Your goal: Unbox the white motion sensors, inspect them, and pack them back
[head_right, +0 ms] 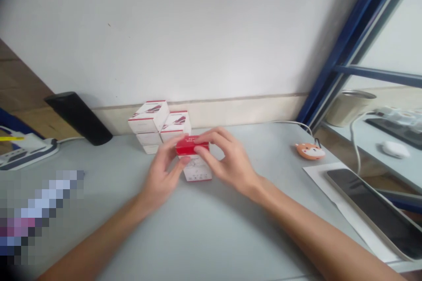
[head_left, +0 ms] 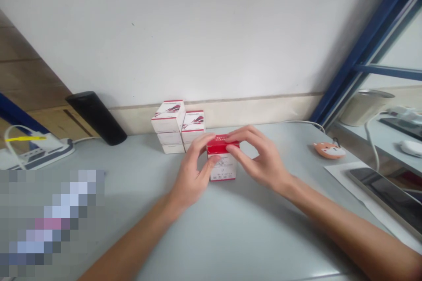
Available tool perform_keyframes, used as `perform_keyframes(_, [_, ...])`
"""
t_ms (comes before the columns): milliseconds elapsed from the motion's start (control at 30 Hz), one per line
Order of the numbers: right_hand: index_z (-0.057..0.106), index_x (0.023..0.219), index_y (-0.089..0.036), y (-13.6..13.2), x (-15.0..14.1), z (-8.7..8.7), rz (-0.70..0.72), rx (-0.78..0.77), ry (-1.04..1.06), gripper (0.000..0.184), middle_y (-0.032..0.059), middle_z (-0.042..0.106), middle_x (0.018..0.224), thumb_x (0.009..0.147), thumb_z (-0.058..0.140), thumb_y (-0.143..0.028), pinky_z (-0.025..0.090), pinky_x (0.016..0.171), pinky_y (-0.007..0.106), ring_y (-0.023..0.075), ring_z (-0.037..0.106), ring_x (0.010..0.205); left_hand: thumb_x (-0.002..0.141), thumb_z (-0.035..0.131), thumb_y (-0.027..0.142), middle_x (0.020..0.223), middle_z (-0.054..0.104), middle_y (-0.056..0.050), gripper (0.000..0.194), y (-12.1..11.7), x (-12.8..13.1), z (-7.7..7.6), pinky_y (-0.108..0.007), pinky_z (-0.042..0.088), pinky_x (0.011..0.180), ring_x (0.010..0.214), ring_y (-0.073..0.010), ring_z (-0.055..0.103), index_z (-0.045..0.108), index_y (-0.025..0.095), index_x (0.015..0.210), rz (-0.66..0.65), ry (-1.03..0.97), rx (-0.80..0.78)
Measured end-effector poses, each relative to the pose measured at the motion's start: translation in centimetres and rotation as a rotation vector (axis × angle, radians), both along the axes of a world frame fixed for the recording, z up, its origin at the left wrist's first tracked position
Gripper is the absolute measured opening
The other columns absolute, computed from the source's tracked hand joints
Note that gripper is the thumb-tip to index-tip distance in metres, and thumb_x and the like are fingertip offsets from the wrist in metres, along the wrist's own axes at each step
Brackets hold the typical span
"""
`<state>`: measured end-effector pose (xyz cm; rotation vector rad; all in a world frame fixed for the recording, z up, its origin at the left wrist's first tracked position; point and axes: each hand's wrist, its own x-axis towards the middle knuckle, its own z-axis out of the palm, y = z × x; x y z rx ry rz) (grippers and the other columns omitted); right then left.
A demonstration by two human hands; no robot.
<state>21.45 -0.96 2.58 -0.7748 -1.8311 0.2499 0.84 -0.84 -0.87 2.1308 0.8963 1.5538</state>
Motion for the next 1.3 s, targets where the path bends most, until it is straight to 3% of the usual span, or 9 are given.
perform_keyframes(100, [0.069, 0.103, -0.025, -0.4, 0.0, 0.8, -0.023, -0.037, -0.001, 0.006, 0.0045, 0.071, 0.1, 0.101, 0.064, -0.024, 0.058, 0.085, 0.036, 0.0193, 0.069, 0.092, 0.102, 0.062, 0.026, 0.147, 0.06, -0.009, 0.048, 0.2, -0.7, 0.0, -0.044, 0.05, 0.116, 0.137, -0.0243, 0.059, 0.05, 0.034, 0.148, -0.005, 0.088, 0.036])
perform_keyframes(300, [0.067, 0.115, -0.027, 0.0, 1.0, 1.0, 0.15, -0.073, -0.18, 0.017, 0.0099, 0.064, 0.137, 0.098, 0.068, -0.028, 0.055, 0.104, 0.044, 0.0267, 0.067, 0.119, 0.104, 0.059, 0.031, 0.137, 0.065, -0.007, 0.031, 1.2, -1.2, -0.5, -0.04, 0.051, 0.112, 0.13, -0.0223, 0.063, 0.061, 0.032, 0.136, -0.01, 0.059, -0.01])
perform_keyframes(433, [0.035, 0.162, -0.036, 0.7, 0.4, -2.2, 0.251, -0.271, -0.163, 0.084, 0.0125, 0.028, 0.17, 0.09, 0.076, -0.026, 0.057, 0.104, 0.047, 0.032, 0.06, 0.134, 0.103, 0.059, 0.043, 0.124, 0.071, -0.009, 0.026, 1.8, -0.7, -0.5, -0.037, 0.056, 0.102, 0.119, -0.0219, 0.068, 0.062, 0.025, 0.123, 0.104, -0.176, -0.113])
perform_keyframes(500, [0.01, 0.169, -0.037, 1.3, 0.3, -3.8, 0.3, -0.394, -0.184, 0.111, 0.0155, 0.036, 0.166, 0.084, 0.08, -0.024, 0.057, 0.102, 0.051, 0.0349, 0.061, 0.132, 0.101, 0.061, 0.048, 0.118, 0.072, -0.008, 0.028, 1.9, -0.5, -0.2, -0.036, 0.058, 0.096, 0.113, -0.0216, 0.07, 0.06, 0.024, 0.116, 0.171, -0.297, -0.2])
perform_keyframes(633, [0.024, 0.165, -0.036, 2.2, 1.1, -3.6, 0.333, -0.529, -0.003, 0.1, 0.0102, 0.067, 0.132, 0.083, 0.079, -0.019, 0.059, 0.096, 0.05, 0.0281, 0.071, 0.107, 0.098, 0.065, 0.051, 0.114, 0.073, -0.008, 0.034, 2.1, -0.9, 0.9, -0.032, 0.058, 0.087, 0.105, -0.0202, 0.071, 0.058, 0.024, 0.117, 0.184, -0.318, -0.236])
perform_keyframes(867, [0.048, 0.151, -0.037, -0.8, -0.8, -1.5, 0.388, -0.464, 0.325, 0.067, 0.0095, 0.054, 0.156, 0.091, 0.078, -0.036, 0.06, 0.102, 0.05, 0.0308, 0.065, 0.128, 0.098, 0.063, 0.055, 0.113, 0.074, -0.009, 0.037, 2.1, -2.2, 2.2, -0.031, 0.057, 0.083, 0.1, -0.0215, 0.071, 0.066, 0.022, 0.114, 0.31, -0.246, -0.223])
perform_keyframes(1133, [0.046, 0.156, -0.045, -0.8, -3.4, -1.0, -0.075, 0.126, 0.159, 0.065, 0.0033, 0.052, 0.16, 0.1, 0.059, -0.014, 0.066, 0.096, 0.045, 0.0293, 0.06, 0.137, 0.097, 0.066, 0.044, 0.162, 0.037, -0.015, 0.062, 3.1, -4.5, 2.6, -0.049, 0.036, 0.123, 0.152, -0.0309, 0.037, 0.047, 0.028, 0.154, 0.645, -0.058, 0.141])
perform_keyframes(1200, [0.043, 0.158, -0.045, 1.3, -4.1, 0.4, -0.176, 0.157, 0.063, 0.068, 0.001, 0.048, 0.163, 0.1, 0.054, -0.01, 0.061, 0.105, 0.048, 0.0282, 0.059, 0.139, 0.096, 0.067, 0.046, 0.165, 0.034, -0.015, 0.07, 4.4, -6.3, 2.5, -0.052, 0.024, 0.129, 0.156, -0.0311, 0.03, 0.04, 0.027, 0.158, 0.66, -0.208, 0.043])
perform_keyframes(1300, [0.043, 0.159, -0.038, 4.7, -6.0, 2.2, -0.176, 0.044, -0.206, 0.074, 0.0039, 0.051, 0.161, 0.095, 0.054, -0.004, 0.054, 0.113, 0.054, 0.0306, 0.052, 0.146, 0.104, 0.046, 0.058, 0.17, 0.034, -0.009, 0.065, 6.2, -8.6, 1.8, -0.051, 0.02, 0.131, 0.158, -0.0279, 0.029, 0.034, 0.031, 0.161, 0.427, -0.468, -0.329])
